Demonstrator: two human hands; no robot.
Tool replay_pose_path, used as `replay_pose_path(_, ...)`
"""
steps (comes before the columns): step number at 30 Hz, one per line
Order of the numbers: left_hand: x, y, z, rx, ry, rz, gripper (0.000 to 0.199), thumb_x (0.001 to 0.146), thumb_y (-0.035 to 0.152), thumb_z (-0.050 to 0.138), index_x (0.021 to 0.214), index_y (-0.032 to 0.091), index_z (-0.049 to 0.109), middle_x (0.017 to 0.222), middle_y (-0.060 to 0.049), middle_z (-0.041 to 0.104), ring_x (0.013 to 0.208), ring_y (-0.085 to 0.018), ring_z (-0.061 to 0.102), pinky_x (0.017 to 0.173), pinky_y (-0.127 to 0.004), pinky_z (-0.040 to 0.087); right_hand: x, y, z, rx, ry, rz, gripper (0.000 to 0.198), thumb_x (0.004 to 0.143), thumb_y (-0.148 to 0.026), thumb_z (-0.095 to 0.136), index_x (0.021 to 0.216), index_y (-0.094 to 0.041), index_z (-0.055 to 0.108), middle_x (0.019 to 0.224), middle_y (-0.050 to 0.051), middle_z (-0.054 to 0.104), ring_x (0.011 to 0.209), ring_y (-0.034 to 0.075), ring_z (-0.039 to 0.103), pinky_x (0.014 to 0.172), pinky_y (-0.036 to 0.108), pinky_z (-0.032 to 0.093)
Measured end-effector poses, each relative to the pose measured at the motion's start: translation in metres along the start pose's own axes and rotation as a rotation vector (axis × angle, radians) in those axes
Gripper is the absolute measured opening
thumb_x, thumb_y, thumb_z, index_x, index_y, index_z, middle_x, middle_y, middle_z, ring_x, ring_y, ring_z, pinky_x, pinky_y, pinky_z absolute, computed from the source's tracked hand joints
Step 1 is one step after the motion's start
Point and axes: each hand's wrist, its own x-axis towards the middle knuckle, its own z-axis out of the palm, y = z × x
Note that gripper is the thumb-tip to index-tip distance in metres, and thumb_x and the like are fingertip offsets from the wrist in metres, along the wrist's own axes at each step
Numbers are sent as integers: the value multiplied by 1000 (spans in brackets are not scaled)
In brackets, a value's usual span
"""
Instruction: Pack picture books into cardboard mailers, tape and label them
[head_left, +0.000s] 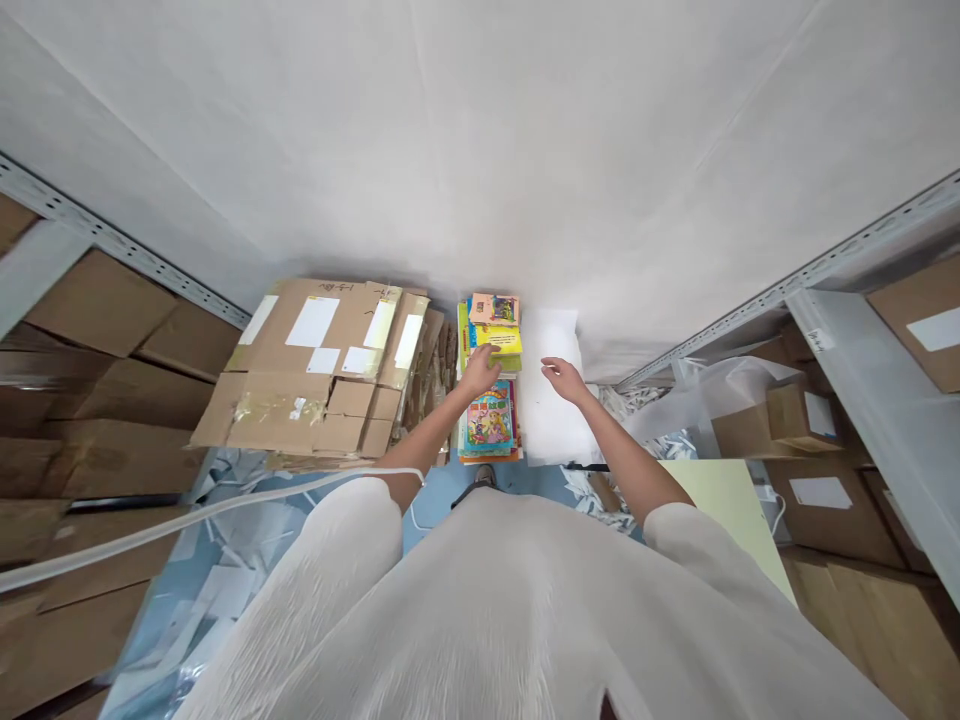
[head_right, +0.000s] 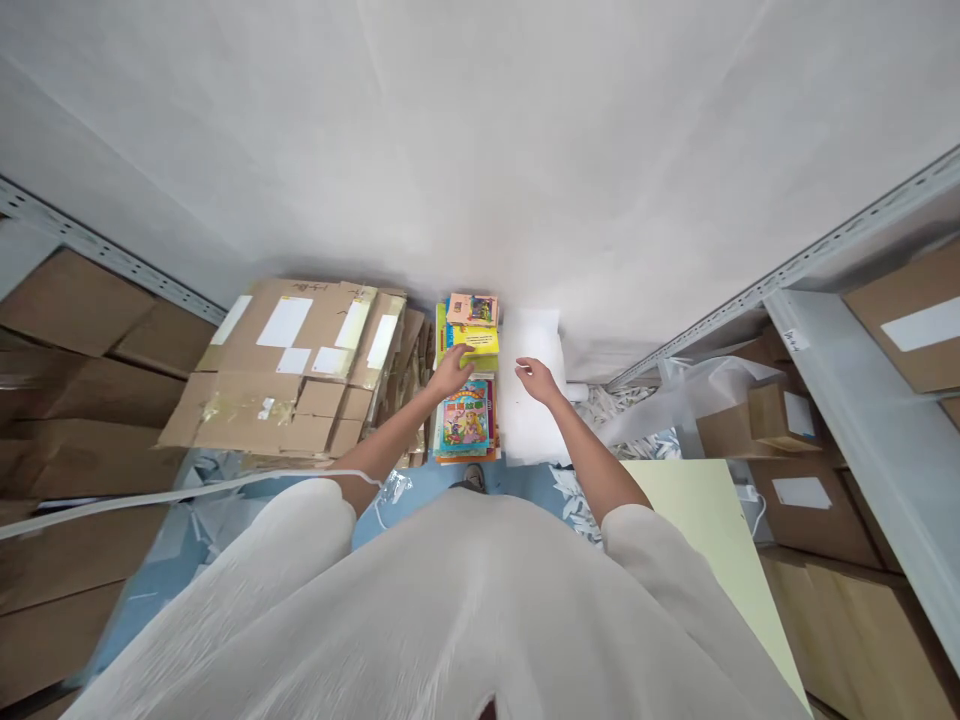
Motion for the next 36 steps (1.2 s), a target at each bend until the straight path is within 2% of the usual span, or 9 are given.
replay_pose_path(4,34,-12,-17,-17,44,-45,59,100,17,55,158,22,63,161,-15,65,163,-35,50,141,-57,37,47,-20,16,34,-13,1,39,102,-40,73,135,-23,83,148,14,79,126,29,80,126,53,56)
replay_pose_path(9,69,-25,-28,7,86,-116,60,98,18,59,158,24,63,169,-15,58,167,-39,45,140,-64,37,97,-38,31,96,28,8,44,99,-36,75,140,-20,82,151,13,78,128,29,78,125,50,57)
replay_pose_path(12,83,-31,-29,19,72,-198,55,100,23,61,155,24,64,172,-16,55,167,-41,43,138,-66,38,117,-46,39,131,8,19,48,100,-37,74,143,-17,80,148,15,79,129,30,78,123,49,58)
replay_pose_path(16,88,-35,-27,46,47,-236,53,101,28,64,154,22,64,174,-20,54,167,-46,41,133,-70,40,130,-48,46,181,-21,15,58,98,-47,80,148,-17,78,139,13,83,134,33,76,123,53,57)
replay_pose_path(21,80,-32,-26,95,34,-159,58,95,26,70,153,25,66,181,-17,47,171,-48,31,134,-73,32,134,-45,47,209,19,43,54,96,-46,79,143,-20,80,146,13,80,135,33,76,124,53,57)
replay_pose_path(27,73,-23,-24,88,-6,-109,55,97,28,68,152,23,67,182,-19,47,168,-49,40,131,-73,38,129,-42,35,207,236,105,29,91,-42,77,108,-20,83,120,13,86,116,30,79,115,50,62)
replay_pose_path(31,76,-12,-9,35,-3,2,54,96,23,66,149,22,69,172,-17,58,163,-42,51,133,-65,44,113,-34,17,239,386,170,24,82,-41,83,94,-22,78,107,11,86,104,28,79,103,46,65)
replay_pose_path(36,73,20,23,-32,-63,128,51,95,16,64,145,17,71,158,-17,71,155,-37,62,134,-53,47,66,-11,-22,267,508,196,20,80,-37,83,90,-22,76,104,11,85,99,27,79,103,45,64)
